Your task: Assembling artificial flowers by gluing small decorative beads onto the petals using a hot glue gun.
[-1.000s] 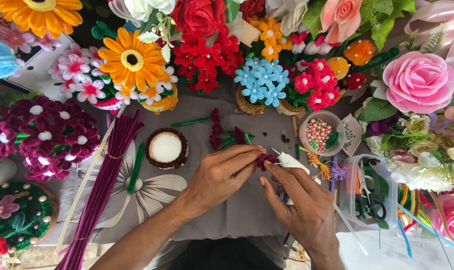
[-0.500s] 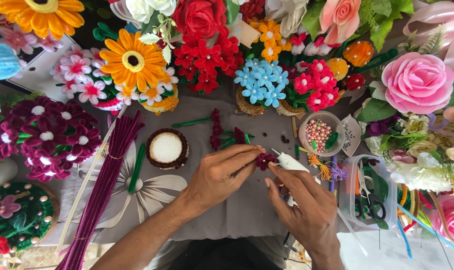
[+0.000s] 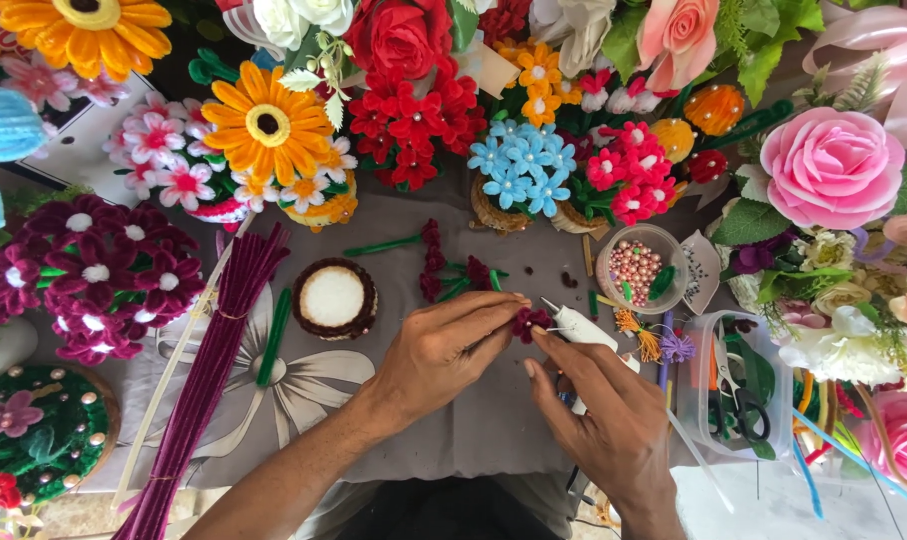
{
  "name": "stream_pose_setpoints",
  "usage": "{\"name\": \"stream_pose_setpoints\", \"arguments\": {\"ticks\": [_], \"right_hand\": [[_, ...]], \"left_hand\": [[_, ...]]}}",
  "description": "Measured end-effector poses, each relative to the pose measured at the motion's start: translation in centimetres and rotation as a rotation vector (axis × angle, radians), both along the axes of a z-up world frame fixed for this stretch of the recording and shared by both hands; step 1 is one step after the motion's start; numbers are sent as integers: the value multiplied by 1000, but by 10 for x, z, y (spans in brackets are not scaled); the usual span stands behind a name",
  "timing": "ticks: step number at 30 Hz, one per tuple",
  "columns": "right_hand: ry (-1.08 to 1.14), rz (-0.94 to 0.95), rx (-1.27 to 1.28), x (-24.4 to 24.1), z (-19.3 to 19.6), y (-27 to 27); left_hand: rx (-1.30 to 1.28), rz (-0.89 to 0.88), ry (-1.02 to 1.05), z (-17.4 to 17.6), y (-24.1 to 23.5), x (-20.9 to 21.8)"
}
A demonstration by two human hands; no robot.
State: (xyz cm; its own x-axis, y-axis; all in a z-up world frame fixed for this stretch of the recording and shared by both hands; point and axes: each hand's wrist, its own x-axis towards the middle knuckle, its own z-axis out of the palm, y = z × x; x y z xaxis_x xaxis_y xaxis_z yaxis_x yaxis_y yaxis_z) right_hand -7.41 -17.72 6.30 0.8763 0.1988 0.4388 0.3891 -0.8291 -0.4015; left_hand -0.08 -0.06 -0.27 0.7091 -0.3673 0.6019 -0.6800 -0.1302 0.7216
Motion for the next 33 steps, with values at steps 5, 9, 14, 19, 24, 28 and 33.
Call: {"name": "stream_pose_setpoints", "arguments": {"ticks": [5, 9, 14, 19, 24, 28, 33], "right_hand": [[-39, 16, 18, 0, 5, 0], [9, 14, 0, 0, 2, 1], [86, 5, -17, -1, -2, -1], [-91, -14, 25, -7, -1, 4], [54, -231, 129, -24, 7, 12], [113, -303, 157, -26, 1, 6], [153, -259, 125, -30, -16, 1]], "left_hand": [[-8, -7, -3, -1, 0, 1], [-10, -9, 12, -1, 0, -1], [16, -26, 55, -1, 0, -1], [-47, 2, 24, 0, 3, -1], [-81, 138, -5, 46, 27, -14], [-69, 264, 42, 85, 76, -38], [151, 596, 151, 63, 124, -59]]}}
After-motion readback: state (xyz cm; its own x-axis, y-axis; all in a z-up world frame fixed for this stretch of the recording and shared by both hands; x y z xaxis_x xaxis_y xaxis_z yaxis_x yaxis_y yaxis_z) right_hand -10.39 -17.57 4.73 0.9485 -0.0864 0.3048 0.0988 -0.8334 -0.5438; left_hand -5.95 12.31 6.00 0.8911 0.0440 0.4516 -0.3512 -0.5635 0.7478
